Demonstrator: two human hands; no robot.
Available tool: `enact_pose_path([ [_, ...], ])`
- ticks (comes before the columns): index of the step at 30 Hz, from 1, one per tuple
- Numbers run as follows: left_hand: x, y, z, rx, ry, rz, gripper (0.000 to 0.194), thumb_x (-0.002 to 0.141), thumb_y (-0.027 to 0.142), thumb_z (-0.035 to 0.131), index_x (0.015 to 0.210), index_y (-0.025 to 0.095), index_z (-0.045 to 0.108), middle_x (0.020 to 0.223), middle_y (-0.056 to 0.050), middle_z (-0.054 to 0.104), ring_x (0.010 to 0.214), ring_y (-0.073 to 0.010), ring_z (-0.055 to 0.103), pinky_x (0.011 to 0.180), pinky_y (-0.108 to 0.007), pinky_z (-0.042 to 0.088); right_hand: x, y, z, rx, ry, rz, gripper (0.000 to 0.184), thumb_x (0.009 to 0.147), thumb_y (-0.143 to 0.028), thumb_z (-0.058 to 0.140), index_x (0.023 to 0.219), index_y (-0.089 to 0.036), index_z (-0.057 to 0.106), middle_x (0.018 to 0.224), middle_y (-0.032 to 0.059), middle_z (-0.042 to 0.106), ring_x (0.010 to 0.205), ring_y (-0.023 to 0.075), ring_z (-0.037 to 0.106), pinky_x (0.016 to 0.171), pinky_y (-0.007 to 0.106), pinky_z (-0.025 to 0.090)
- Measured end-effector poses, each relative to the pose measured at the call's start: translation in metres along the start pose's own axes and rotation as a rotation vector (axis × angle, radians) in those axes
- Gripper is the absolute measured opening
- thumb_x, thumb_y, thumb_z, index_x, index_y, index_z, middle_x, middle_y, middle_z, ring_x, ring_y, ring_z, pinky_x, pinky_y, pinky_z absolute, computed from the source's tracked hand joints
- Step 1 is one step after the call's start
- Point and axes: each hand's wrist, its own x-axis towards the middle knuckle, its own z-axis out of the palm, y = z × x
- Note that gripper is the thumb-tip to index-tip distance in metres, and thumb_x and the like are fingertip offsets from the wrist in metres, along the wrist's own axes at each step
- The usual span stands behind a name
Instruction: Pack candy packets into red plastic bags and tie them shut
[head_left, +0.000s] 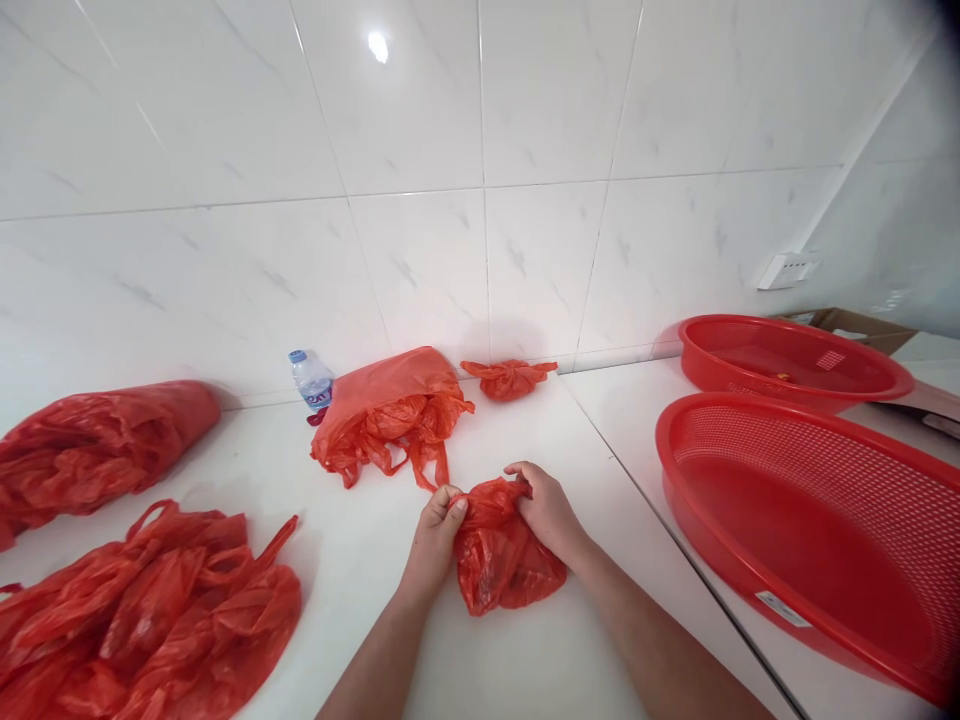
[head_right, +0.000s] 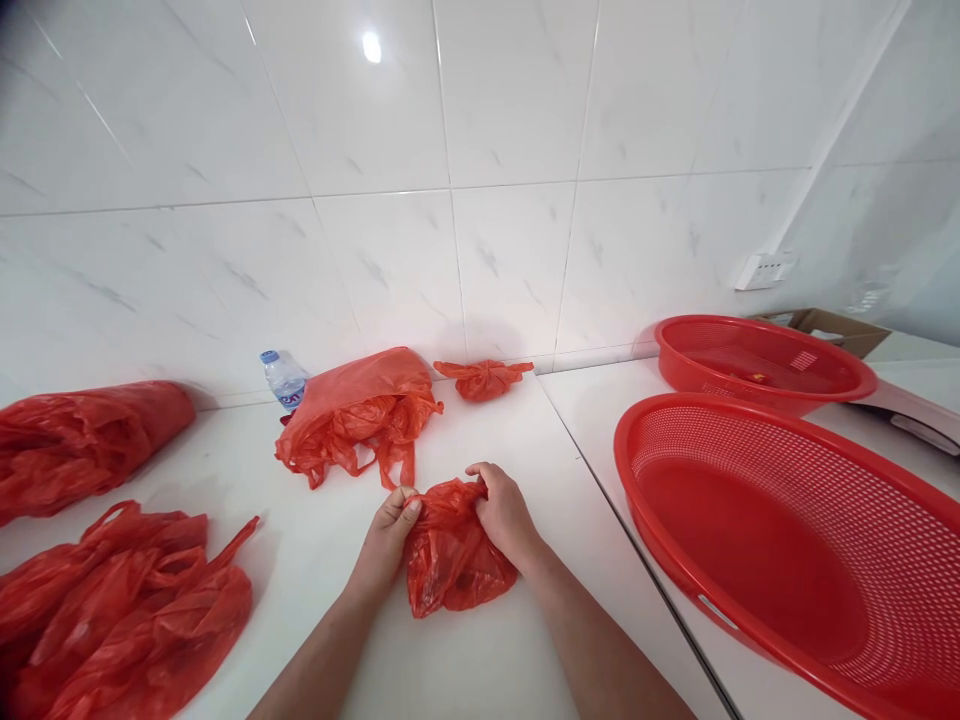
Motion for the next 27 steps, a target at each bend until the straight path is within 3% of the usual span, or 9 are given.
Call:
enact_pose_path([
  [6, -0.003, -0.005, 0.006, -0.066, -0.133, -0.057, 0.024, 0.083, 0.037, 0.06, 0.077, 0.018, 0.047, 0.065, 0.004, 0.054, 0.055, -0.0079, 0.045, 0.055, -0.02, 0.035, -0.003, -0.004, 0.001, -0.113, 0.114, 0.08, 0.006, 0.075, -0.024, 0.051, 0.071, -0.025, 0.056, 0.063, -0.0041, 0.059, 0.057, 0.0139, 0.048, 0.056, 0.027, 0.033],
  [10, -0.003, -0.005, 0.006, -0.038, -0.154, -0.056, 0.023, 0.082, 0.037, 0.062, 0.077, 0.018, 0.049, 0.065, 0.004, 0.054, 0.055, -0.0077, 0.046, 0.054, -0.02, 0.036, -0.004, -0.008, 0.002, -0.034, 0.077, 0.122, 0.02, 0.08, -0.039, 0.052, 0.066, -0.023, 0.051, 0.05, -0.0067, 0.047, 0.05, 0.0117, 0.039, 0.05, 0.025, 0.03],
  [16, -0.004, 0.006, 0.009, 0.049, -0.2, -0.02, 0.02, 0.077, 0.034, 0.066, 0.075, 0.017, 0.056, 0.111, -0.006, 0.059, 0.09, -0.0171, 0.057, 0.079, -0.028, 0.044, -0.003, -0.012, 0.001, 0.25, -0.051, 0.087, 0.015, 0.079, -0.034, 0.055, 0.072, -0.021, 0.055, 0.057, -0.0059, 0.049, 0.053, 0.0108, 0.042, 0.052, 0.024, 0.034],
  [19, -0.005, 0.006, 0.009, 0.074, -0.258, -0.077, 0.022, 0.075, 0.035, 0.068, 0.076, 0.016, 0.057, 0.089, -0.004, 0.063, 0.075, -0.0143, 0.056, 0.069, -0.026, 0.044, -0.003, -0.013, 0.0, 0.288, -0.107, 0.056, 0.015, 0.079, -0.034, 0.056, 0.075, -0.019, 0.057, 0.057, -0.0059, 0.047, 0.053, 0.01, 0.041, 0.053, 0.024, 0.034],
  [22, -0.003, 0.0, 0.008, 0.099, -0.23, -0.11, 0.024, 0.075, 0.035, 0.068, 0.075, 0.015, 0.055, 0.067, 0.002, 0.058, 0.058, -0.0088, 0.048, 0.057, -0.021, 0.037, -0.002, -0.013, -0.001, 0.324, -0.161, 0.061, 0.015, 0.076, -0.033, 0.058, 0.073, -0.018, 0.059, 0.056, -0.0062, 0.046, 0.052, 0.009, 0.039, 0.052, 0.024, 0.032],
  [25, 0.0, -0.006, 0.004, 0.077, -0.175, -0.107, 0.025, 0.075, 0.035, 0.069, 0.074, 0.016, 0.052, 0.063, 0.004, 0.055, 0.054, -0.0072, 0.045, 0.054, -0.019, 0.034, -0.002, -0.012, -0.003, 0.37, -0.181, 0.113, 0.005, 0.071, -0.022, 0.059, 0.074, -0.018, 0.061, 0.058, -0.006, 0.051, 0.053, 0.0088, 0.042, 0.054, 0.024, 0.034],
  [27, 0.002, -0.008, 0.001, 0.062, -0.113, -0.08, 0.025, 0.075, 0.035, 0.068, 0.073, 0.017, 0.051, 0.062, 0.005, 0.054, 0.054, -0.0072, 0.045, 0.054, -0.019, 0.035, -0.003, -0.011, -0.005, 0.41, -0.221, 0.15, 0.011, 0.067, -0.016, 0.058, 0.077, -0.019, 0.062, 0.064, -0.005, 0.058, 0.057, 0.0098, 0.048, 0.059, 0.024, 0.038],
])
